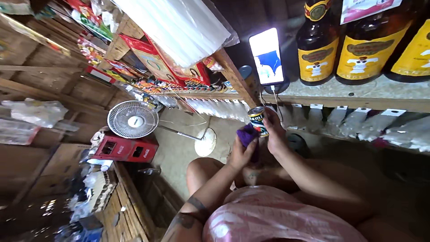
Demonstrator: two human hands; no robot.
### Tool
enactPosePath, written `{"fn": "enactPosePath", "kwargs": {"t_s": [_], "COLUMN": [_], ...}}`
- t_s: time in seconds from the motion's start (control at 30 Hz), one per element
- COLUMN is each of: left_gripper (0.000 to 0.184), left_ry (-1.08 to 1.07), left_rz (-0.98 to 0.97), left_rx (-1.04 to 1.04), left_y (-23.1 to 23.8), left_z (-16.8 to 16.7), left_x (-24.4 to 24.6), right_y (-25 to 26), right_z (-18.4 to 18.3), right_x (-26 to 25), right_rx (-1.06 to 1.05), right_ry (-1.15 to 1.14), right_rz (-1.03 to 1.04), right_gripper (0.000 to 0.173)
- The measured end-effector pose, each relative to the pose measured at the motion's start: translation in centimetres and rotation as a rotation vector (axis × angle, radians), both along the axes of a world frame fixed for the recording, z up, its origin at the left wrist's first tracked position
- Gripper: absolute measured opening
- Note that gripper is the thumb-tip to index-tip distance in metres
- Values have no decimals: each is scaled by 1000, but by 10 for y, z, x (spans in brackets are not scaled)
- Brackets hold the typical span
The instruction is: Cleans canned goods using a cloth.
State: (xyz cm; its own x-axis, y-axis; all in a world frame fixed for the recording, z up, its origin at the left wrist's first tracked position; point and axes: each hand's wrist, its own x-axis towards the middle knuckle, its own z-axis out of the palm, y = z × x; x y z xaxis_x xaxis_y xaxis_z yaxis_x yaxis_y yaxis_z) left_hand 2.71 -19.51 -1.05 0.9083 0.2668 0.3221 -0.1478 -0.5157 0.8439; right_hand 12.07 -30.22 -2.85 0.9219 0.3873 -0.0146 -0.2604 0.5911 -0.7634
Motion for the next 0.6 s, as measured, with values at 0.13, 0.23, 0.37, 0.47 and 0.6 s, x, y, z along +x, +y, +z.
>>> {"fn": "enactPosePath", "kwargs": {"t_s": [0.13, 0.23, 0.37, 0.47, 0.6], "left_gripper": [51, 48, 48, 55, 58], "left_ry": [-138, -193, -137, -36, -31], "left_rz": [102, 115, 92, 41, -6], "left_rx": [-69, -81, -4, 48, 62], "left_y": [15, 16, 9, 4, 4], "left_z": [17, 22, 5, -9, -14], "left_x": [13, 18, 13, 5, 0], "right_y": [4, 6, 5, 4, 1], "right_z": [2, 1, -2, -7, 0], "right_x": [-14, -22, -18, -6, -3], "right_rx": [-9, 25, 22, 24, -7], "right_ry": [-73, -81, -39, -19, 26], "right_rz": [126, 189, 117, 30, -5], "right_gripper": [51, 67, 72, 78, 54]}}
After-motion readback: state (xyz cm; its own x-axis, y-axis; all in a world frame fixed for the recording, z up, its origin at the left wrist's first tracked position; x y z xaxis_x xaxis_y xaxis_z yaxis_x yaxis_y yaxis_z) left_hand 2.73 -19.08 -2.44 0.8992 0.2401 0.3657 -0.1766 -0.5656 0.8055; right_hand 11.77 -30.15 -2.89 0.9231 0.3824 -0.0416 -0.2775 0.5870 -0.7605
